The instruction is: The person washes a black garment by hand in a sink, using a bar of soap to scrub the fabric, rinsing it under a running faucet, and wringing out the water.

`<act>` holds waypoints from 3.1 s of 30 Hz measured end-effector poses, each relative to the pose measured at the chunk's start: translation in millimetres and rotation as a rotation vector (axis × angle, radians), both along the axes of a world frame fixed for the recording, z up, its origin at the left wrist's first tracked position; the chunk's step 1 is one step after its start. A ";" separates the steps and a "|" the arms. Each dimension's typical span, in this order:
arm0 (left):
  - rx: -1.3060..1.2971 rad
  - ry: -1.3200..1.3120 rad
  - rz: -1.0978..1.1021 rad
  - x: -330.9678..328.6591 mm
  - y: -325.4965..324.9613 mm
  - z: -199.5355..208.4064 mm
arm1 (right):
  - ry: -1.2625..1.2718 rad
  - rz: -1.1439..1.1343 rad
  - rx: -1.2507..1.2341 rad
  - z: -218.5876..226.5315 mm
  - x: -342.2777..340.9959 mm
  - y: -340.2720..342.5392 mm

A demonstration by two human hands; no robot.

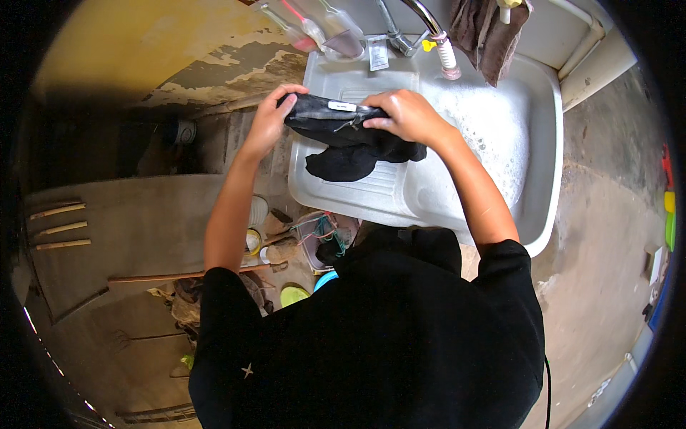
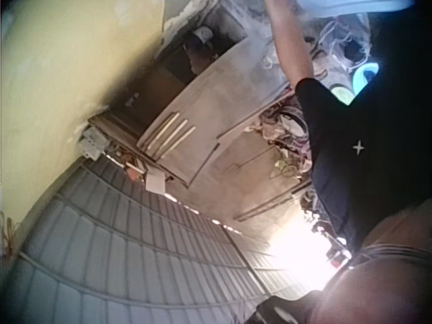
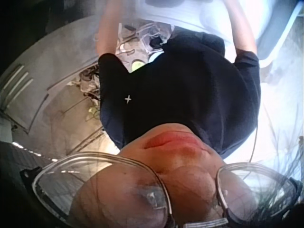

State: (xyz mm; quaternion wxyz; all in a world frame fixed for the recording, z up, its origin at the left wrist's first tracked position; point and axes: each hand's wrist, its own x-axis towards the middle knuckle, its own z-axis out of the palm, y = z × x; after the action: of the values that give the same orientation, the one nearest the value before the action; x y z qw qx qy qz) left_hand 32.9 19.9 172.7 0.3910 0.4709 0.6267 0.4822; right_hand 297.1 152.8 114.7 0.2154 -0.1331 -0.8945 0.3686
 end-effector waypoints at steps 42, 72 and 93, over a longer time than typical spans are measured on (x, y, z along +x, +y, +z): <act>0.264 0.038 0.521 137.9 55.0 -39.5 | 0.691 -0.803 -0.731 7.3 -61.0 -46.2; 0.089 0.125 0.476 143.2 59.1 -71.6 | 0.716 -0.910 -0.738 -12.4 -47.4 -56.0; 0.294 0.484 0.234 159.0 37.9 -46.9 | 0.637 -0.758 -1.097 -16.5 -48.9 -29.5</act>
State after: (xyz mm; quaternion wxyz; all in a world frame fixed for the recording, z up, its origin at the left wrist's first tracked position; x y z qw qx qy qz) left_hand 191.9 57.8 125.8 0.0997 0.5482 0.6753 0.4832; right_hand 248.2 123.2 98.2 0.4795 -0.4082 -0.3683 0.6840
